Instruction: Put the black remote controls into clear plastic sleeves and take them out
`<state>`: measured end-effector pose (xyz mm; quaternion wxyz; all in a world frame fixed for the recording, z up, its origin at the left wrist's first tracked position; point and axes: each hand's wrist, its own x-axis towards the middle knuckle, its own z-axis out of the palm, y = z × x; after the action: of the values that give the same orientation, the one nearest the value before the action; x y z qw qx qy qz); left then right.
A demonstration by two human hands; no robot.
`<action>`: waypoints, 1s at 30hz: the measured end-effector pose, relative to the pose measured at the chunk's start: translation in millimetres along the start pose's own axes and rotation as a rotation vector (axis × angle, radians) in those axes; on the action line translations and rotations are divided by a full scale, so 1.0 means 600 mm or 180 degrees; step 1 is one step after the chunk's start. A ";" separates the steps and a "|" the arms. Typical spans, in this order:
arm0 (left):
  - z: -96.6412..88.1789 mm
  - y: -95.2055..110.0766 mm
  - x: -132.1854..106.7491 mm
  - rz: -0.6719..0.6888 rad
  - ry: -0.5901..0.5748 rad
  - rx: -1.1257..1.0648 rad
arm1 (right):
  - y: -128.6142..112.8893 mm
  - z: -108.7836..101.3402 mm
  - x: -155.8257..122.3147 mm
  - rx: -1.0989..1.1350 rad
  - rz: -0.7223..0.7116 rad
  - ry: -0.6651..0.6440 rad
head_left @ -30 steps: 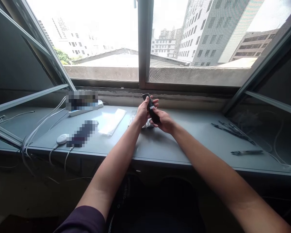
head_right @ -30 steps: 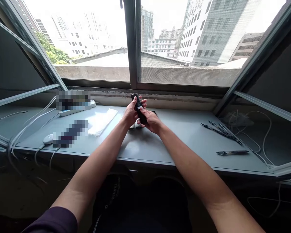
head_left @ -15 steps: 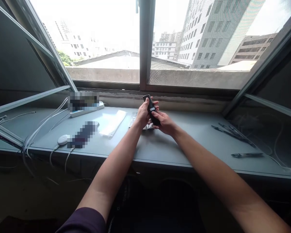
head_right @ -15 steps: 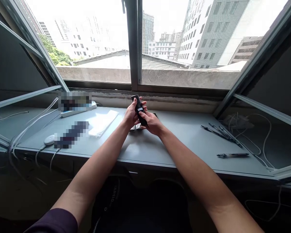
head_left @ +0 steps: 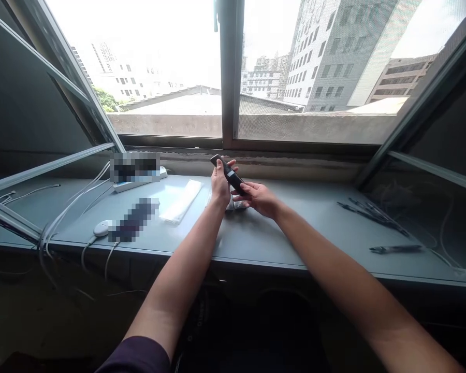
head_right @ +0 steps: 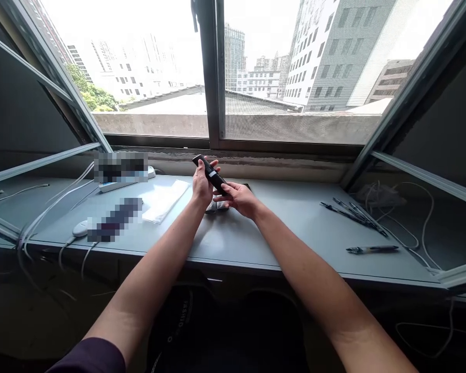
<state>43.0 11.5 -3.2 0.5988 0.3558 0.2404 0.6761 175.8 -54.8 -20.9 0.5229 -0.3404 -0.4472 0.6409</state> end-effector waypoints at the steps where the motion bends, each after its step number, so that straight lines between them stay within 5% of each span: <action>1: -0.002 0.000 0.003 0.0058 0.0054 -0.0033 | 0.000 0.000 0.001 -0.0001 0.0010 0.0048; 20: -0.001 0.001 0.006 -0.0028 0.0321 -0.0760 | -0.022 0.010 -0.003 0.0095 -0.0488 0.1498; 30: -0.011 -0.007 0.018 -0.0133 0.0564 -0.0984 | -0.013 0.011 -0.001 0.0033 -0.0327 0.1323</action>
<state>40.0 23.2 -8.4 0.6367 0.1935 0.1927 0.7211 172.9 -56.5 -11.4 0.6377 -0.4392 -0.3432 0.5317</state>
